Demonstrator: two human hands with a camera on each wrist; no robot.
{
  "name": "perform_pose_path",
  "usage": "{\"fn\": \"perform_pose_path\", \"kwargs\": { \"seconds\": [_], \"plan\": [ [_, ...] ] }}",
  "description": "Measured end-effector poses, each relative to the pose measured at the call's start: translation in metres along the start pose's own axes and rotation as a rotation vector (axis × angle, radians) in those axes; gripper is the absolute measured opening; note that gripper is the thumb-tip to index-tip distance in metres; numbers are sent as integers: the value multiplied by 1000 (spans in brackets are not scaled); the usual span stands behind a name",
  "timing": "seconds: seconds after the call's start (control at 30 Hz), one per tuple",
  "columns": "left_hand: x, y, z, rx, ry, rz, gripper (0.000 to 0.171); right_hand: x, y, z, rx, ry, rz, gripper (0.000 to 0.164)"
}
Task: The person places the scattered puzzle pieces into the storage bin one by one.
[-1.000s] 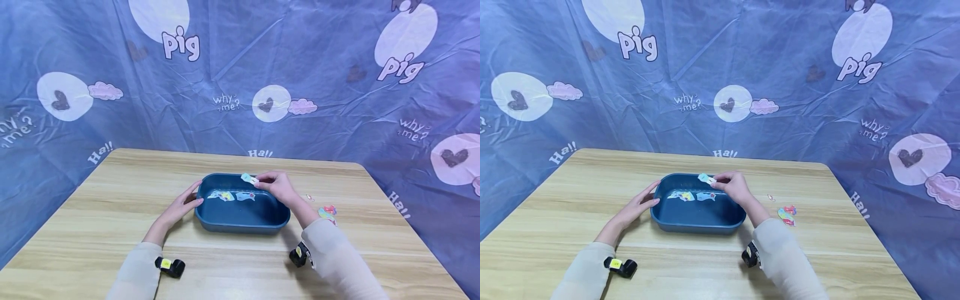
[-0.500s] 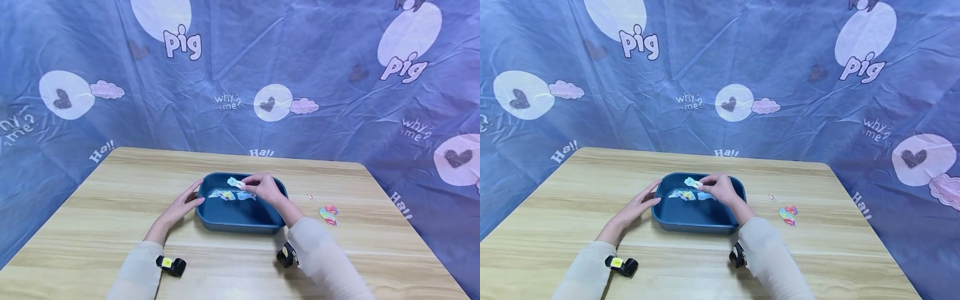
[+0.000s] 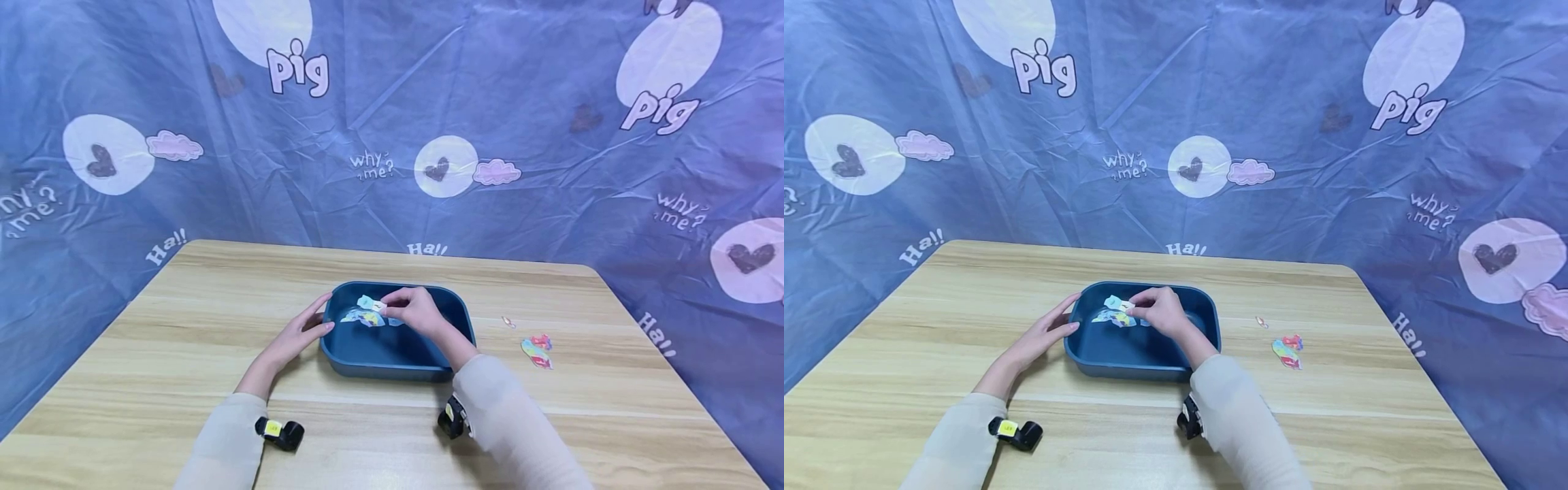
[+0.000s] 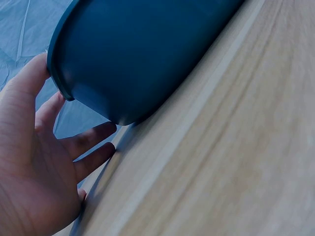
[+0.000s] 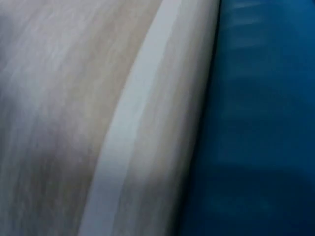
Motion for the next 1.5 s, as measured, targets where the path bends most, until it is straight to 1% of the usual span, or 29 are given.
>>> {"fn": "perform_pose_path", "kwargs": {
  "seconds": [0.13,0.3,0.4,0.57,0.7,1.03,1.27,1.5],
  "plan": [
    [0,0,-1,-2,-2,1,57,5,2,2,9,-18,-5,18],
    [0,2,-1,4,-9,2,57,11,6,1,-9,-53,-9,17],
    [0,3,-1,1,-10,2,58,14,7,0,-18,-55,-17,16],
    [0,3,-2,-13,-5,2,57,17,8,4,11,-41,-20,14],
    [0,3,-3,-12,3,1,57,20,9,5,13,-57,-29,14],
    [-1,2,-2,-1,-5,-3,58,31,9,5,-11,-71,-75,13],
    [-1,2,-2,0,-15,-7,58,40,9,11,17,-96,-118,14],
    [-1,3,-3,-6,-13,-6,59,44,8,13,10,-117,-149,13]
  ]
}}
Point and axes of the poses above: each hand's wrist, its own y-axis towards the middle knuckle, its own x-axis out of the palm, z = x × y, the point moved 10 cm from there along y, towards the middle knuckle, and after that the axes turned 1 degree about z, right-handed, at the moved point
